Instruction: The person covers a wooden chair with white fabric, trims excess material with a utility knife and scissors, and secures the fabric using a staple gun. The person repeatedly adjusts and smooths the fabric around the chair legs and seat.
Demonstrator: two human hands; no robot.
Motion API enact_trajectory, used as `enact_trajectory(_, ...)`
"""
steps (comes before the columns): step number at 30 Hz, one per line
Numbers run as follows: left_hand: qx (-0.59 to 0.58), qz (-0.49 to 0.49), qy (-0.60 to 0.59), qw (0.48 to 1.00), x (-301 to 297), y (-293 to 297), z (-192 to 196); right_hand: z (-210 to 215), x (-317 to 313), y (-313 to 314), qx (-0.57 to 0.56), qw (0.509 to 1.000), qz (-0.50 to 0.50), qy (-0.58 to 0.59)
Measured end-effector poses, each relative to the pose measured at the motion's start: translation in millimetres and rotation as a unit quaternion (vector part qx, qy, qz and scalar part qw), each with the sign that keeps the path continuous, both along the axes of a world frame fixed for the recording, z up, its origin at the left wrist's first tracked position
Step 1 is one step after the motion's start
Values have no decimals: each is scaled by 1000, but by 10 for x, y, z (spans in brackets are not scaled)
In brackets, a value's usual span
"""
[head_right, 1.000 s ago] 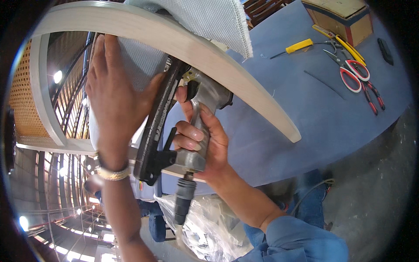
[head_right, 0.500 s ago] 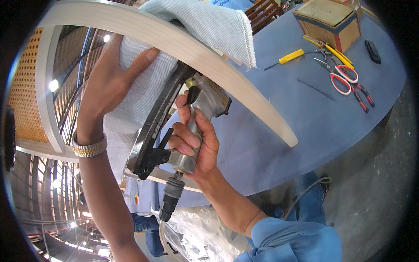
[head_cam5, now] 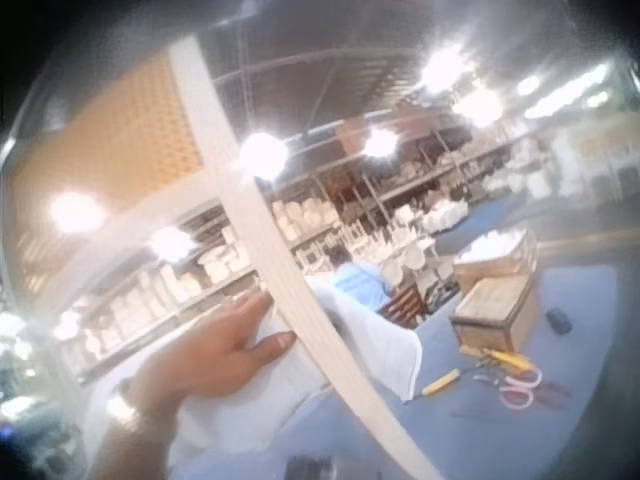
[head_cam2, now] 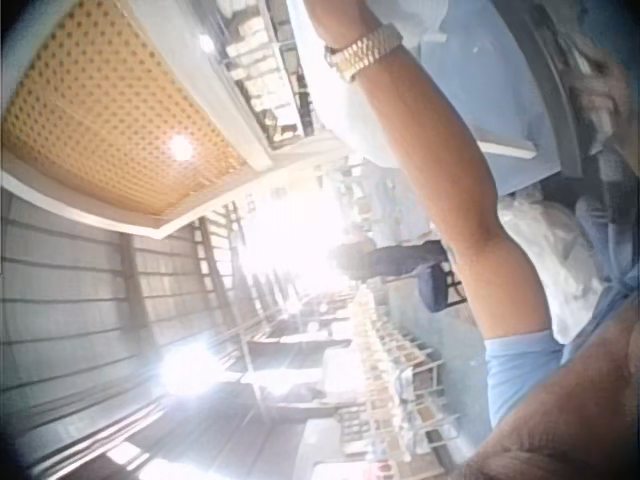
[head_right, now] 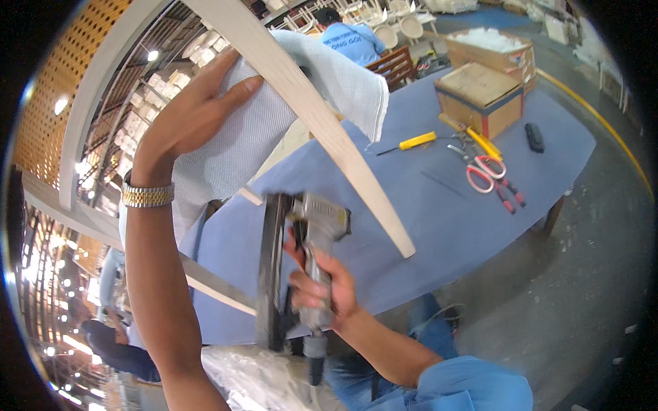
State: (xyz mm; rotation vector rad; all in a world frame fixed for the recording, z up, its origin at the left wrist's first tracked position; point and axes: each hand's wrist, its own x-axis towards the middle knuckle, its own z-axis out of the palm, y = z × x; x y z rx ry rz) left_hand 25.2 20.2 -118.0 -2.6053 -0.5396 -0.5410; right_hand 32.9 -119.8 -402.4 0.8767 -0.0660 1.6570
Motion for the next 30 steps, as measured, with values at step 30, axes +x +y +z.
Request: enact_trajectory(30, -38, 121, -684, 718, -2902, -321, -2172, -605, 1614, 587, -268, 296, -618, -677)
